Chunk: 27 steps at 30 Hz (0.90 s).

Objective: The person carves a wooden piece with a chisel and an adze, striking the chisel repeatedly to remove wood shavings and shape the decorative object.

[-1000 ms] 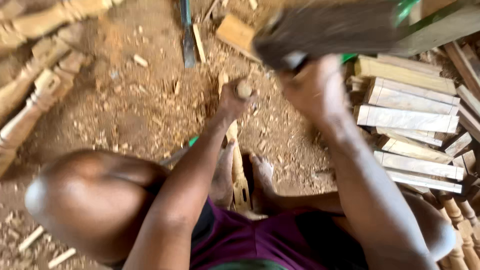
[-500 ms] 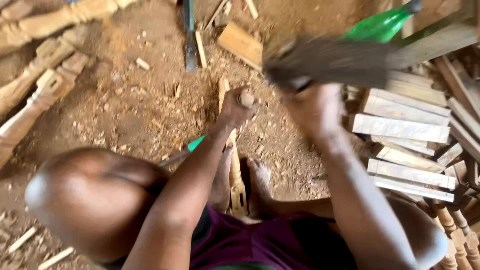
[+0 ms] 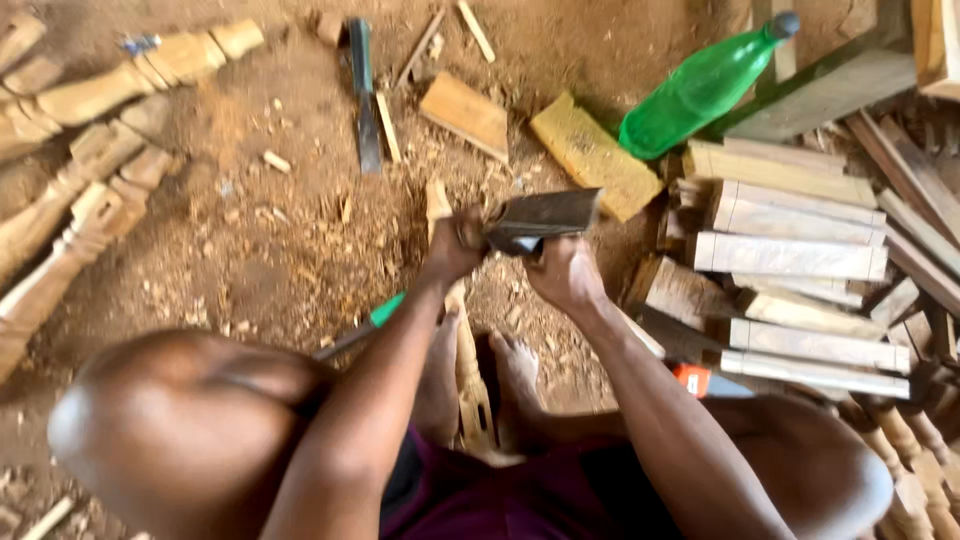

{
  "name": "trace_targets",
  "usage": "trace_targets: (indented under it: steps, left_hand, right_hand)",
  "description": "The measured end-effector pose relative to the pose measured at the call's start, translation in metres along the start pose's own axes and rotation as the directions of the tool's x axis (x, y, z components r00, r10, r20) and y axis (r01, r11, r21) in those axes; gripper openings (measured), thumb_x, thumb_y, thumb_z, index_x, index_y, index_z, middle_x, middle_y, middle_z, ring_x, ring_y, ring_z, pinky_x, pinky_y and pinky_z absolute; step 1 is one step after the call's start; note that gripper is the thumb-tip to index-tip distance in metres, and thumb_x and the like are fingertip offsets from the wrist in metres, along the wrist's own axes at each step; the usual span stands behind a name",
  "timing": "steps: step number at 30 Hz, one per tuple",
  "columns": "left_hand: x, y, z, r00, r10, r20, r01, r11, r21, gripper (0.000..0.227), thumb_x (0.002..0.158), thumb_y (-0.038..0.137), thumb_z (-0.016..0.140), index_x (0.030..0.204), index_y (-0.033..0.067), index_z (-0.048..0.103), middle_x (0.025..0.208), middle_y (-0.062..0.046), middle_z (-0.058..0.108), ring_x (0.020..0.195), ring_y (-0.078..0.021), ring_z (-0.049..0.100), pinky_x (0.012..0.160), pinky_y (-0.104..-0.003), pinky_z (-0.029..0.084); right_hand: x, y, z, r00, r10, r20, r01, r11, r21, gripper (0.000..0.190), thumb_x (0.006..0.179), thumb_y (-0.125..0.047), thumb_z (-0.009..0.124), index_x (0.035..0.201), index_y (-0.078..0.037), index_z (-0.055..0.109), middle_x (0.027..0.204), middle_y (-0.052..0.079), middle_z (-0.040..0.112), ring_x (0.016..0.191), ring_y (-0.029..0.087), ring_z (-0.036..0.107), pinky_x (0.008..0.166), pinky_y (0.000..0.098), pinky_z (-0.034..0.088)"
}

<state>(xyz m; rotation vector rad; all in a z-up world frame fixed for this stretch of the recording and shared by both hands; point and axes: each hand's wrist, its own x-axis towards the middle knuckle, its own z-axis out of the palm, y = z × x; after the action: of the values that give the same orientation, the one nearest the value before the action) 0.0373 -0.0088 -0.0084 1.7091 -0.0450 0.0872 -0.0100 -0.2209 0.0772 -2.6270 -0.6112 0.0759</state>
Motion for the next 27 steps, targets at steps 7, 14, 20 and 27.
trace_targets:
  steps: [7, 14, 20, 27]
  left_hand:
    - [-0.025, 0.005, 0.001, 0.932, -0.359, 0.048, 0.352, 0.929, 0.111, 0.019, 0.093, 0.016, 0.076, 0.107, 0.0050, 0.069, 0.088, -0.011, 0.073, 0.067, -0.0169, 0.067, 0.059, -0.035, 0.062]
    - [-0.054, 0.004, 0.006, 0.987, 0.124, 0.105, -0.134, 0.986, 0.097, 0.062, 0.081, 0.012, 0.089, 0.131, -0.0046, 0.057, 0.100, -0.011, 0.074, 0.087, -0.0152, 0.072, 0.076, -0.028, 0.059]
    - [-0.052, 0.000, 0.014, 0.966, -0.226, 0.122, 0.207, 0.967, 0.150, 0.057, 0.084, 0.015, 0.084, 0.134, 0.0029, 0.060, 0.105, -0.009, 0.075, 0.091, -0.0164, 0.074, 0.083, -0.027, 0.065]
    - [-0.027, -0.014, 0.014, 0.926, -0.187, 0.328, 0.378, 0.469, -0.798, 0.037, 0.086, 0.009, 0.075, 0.123, 0.0114, 0.071, 0.119, 0.000, 0.076, 0.108, -0.0071, 0.073, 0.102, -0.025, 0.059]
  right_hand:
    - [-0.027, -0.008, 0.041, 0.888, 0.450, -0.092, -0.260, 0.658, 0.706, 0.042, 0.095, -0.039, 0.068, 0.122, -0.007, 0.062, 0.089, 0.012, 0.079, 0.072, 0.021, 0.079, 0.062, 0.0371, 0.071]
    - [-0.023, -0.023, -0.001, 0.931, 0.216, -0.294, -0.163, 0.967, 0.194, 0.049, 0.099, -0.042, 0.069, 0.123, 0.001, 0.065, 0.088, 0.008, 0.077, 0.072, 0.016, 0.072, 0.058, 0.0353, 0.063]
    - [0.007, -0.009, -0.043, 0.995, -0.038, -0.092, -0.022, 0.819, -0.573, 0.031, 0.115, -0.036, 0.051, 0.096, -0.015, 0.063, 0.075, 0.006, 0.070, 0.053, 0.016, 0.052, 0.054, 0.0292, 0.054]
    - [-0.014, 0.012, 0.031, 0.927, -0.233, -0.294, 0.262, 0.963, 0.066, 0.031, 0.101, -0.007, 0.056, 0.131, -0.004, 0.063, 0.108, 0.017, 0.075, 0.081, 0.014, 0.072, 0.063, 0.0249, 0.064]
